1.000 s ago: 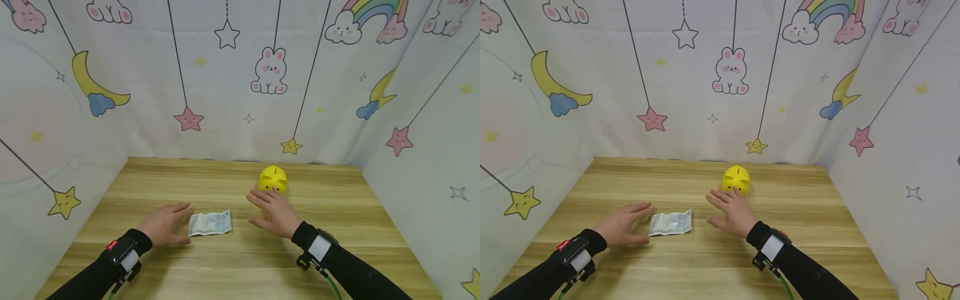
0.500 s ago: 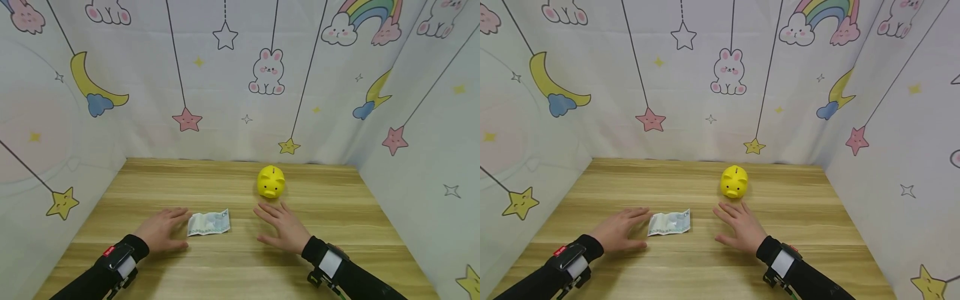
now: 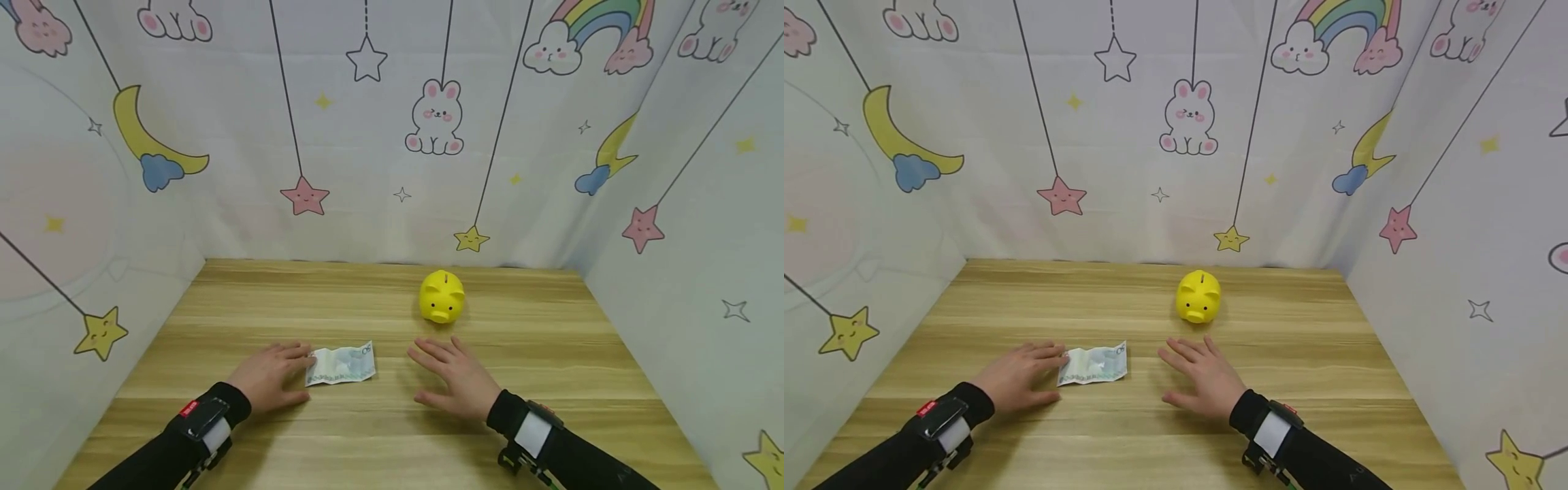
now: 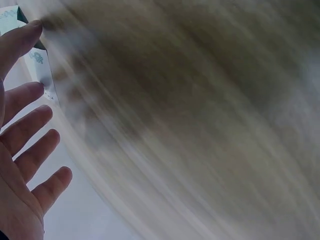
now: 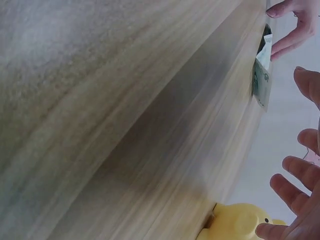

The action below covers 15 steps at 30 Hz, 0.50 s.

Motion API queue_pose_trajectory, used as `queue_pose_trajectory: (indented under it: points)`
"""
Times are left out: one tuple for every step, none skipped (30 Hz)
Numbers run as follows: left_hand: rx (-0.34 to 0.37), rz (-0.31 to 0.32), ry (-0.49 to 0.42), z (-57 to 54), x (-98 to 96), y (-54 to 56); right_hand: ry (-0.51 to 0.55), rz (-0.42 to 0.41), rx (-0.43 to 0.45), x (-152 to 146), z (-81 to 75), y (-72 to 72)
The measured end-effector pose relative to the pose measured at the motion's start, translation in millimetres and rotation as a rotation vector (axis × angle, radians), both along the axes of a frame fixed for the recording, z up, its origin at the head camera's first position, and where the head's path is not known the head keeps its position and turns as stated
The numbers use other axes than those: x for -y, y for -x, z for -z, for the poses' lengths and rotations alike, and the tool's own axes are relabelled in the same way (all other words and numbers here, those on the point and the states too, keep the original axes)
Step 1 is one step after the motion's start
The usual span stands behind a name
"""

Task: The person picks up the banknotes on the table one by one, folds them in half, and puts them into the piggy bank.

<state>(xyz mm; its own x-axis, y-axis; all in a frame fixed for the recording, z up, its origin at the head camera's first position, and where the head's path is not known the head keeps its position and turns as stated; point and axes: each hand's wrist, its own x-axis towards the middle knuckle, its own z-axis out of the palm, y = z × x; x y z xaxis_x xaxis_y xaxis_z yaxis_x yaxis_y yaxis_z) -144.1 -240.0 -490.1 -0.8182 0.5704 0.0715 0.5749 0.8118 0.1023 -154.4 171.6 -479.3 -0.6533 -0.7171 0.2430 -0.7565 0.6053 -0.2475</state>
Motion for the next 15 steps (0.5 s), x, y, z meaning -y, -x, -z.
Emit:
queue_pose_trajectory:
  points:
    - [-0.006, 0.001, 0.0, 0.7, -0.5, 0.9, 0.001, 0.001, 0.006, 0.0, 0.5, 0.4]
    - [-0.016, 0.007, 0.0, 1.7, -0.6, 2.0, 0.0, 0.001, 0.011, -0.1, 0.8, 0.8]
    - [-0.023, 0.011, -0.001, 2.5, -1.1, 3.0, 0.0, 0.0, 0.015, -0.1, 0.8, 1.1]
    - [-0.033, 0.018, -0.004, 3.2, -1.6, 3.7, 0.002, -0.003, 0.017, -0.1, 0.9, 1.4]
    - [-0.041, 0.022, -0.004, 3.7, -2.0, 4.2, 0.001, -0.004, 0.015, -0.1, 1.2, 1.8]
    - [-0.05, 0.029, -0.009, 3.9, -2.5, 4.7, 0.002, -0.005, 0.013, -0.1, 1.1, 2.0]
    - [-0.057, 0.032, -0.013, 4.5, -2.9, 5.1, 0.005, -0.007, 0.011, 0.0, 1.1, 2.2]
    - [-0.067, 0.036, -0.014, 5.4, -3.1, 5.8, 0.005, -0.007, 0.011, 0.1, 1.0, 2.3]
    - [-0.074, 0.038, -0.017, 5.5, -3.6, 5.9, 0.006, -0.007, 0.009, 0.3, 1.1, 2.5]
    - [-0.084, 0.04, -0.017, 6.3, -3.7, 6.3, 0.006, -0.006, 0.009, 0.3, 1.2, 2.6]
    - [-0.095, 0.043, -0.02, 6.9, -3.8, 6.7, 0.005, -0.004, 0.009, 0.5, 1.2, 2.7]
    - [-0.107, 0.049, -0.024, 7.4, -3.9, 7.2, 0.008, -0.003, 0.014, 0.6, 1.1, 2.7]
    - [-0.119, 0.055, -0.026, 8.0, -4.0, 7.6, 0.006, 0.0, 0.018, 0.7, 1.3, 2.8]
    - [-0.133, 0.064, -0.03, 8.2, -4.1, 7.7, 0.008, 0.001, 0.023, 0.7, 1.5, 2.9]
    - [-0.146, 0.073, -0.033, 8.3, -4.2, 7.9, 0.008, 0.005, 0.026, 0.7, 1.9, 3.0]
